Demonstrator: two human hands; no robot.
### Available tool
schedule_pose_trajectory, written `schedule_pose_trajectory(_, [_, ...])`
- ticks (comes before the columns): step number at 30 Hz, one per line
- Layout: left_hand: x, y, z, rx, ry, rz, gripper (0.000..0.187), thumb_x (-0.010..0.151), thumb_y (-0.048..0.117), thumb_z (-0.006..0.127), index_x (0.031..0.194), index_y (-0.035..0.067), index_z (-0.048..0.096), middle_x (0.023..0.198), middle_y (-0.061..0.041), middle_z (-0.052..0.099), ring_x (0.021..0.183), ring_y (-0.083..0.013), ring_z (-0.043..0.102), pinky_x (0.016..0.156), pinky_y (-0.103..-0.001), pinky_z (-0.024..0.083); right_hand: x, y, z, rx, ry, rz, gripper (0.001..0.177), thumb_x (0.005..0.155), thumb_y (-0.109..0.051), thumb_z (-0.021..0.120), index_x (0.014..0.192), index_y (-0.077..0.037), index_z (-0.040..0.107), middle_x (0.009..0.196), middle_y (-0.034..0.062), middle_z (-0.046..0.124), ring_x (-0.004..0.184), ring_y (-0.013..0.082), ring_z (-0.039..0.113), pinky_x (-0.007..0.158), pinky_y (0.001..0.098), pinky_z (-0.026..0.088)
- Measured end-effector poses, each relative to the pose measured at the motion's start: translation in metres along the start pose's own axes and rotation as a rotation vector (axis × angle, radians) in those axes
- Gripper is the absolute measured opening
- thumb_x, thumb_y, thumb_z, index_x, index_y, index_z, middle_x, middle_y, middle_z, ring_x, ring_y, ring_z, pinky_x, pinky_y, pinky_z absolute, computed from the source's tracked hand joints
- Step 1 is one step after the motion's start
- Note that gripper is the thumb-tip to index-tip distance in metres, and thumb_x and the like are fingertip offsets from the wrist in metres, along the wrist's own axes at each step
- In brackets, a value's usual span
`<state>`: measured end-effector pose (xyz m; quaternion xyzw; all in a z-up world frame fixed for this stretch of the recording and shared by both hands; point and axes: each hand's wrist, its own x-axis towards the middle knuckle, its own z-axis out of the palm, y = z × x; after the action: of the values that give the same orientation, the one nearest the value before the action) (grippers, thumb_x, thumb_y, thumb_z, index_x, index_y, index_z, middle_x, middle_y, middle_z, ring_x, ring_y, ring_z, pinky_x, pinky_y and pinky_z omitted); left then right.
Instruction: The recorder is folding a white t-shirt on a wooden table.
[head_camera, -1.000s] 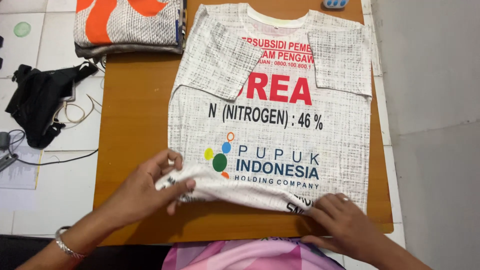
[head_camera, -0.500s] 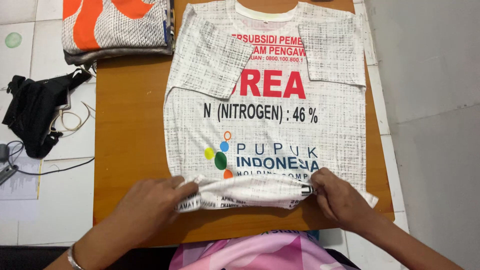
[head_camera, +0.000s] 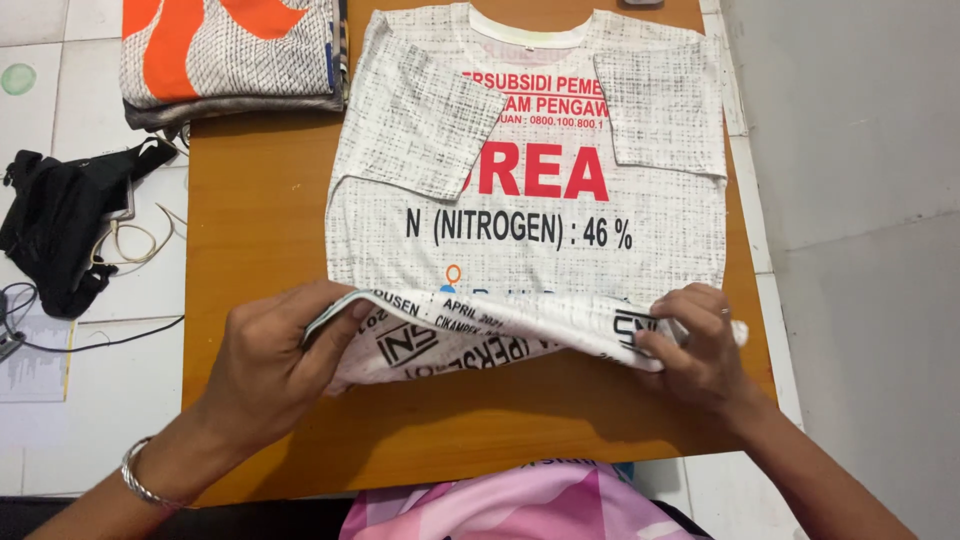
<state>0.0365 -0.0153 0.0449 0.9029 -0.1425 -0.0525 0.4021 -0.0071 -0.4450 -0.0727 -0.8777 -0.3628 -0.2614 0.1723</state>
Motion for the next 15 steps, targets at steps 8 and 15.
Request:
schedule_pose_trajectory(8, [0.018, 0.026, -0.022, 0.144, -0.175, 0.013, 0.026, 0.094, 0.026, 0.065, 0.087, 0.002, 0.072, 0.062, -0.018, 0.066, 0.047, -0.0339, 0.065, 0.046, -0.043, 0.047, 0.015, 0.006, -0.071, 0.689, -0.439, 0.889, 0.036, 0.089, -0.008, 0.061, 0.125, -0.009, 0.066, 0.112, 0.0115, 0.072, 0.095, 0.0224, 0.078, 0.082, 0.0389, 0.064])
schedule_pose_trajectory(15, [-0.007, 0.007, -0.007, 0.152, -0.806, 0.022, 0.045, 0.095, 0.057, 0.065, 0.099, 0.012, 0.073, 0.069, -0.014, 0.07, 0.066, -0.034, 0.07, 0.06, -0.046, 0.054, 0.051, -0.031, -0.091, 0.448, -1.092, 0.914, 0.078, 0.076, -0.035, 0.087, 0.143, -0.019, 0.052, 0.124, 0.0082, 0.072, 0.108, 0.0201, 0.076, 0.09, 0.0366, 0.062])
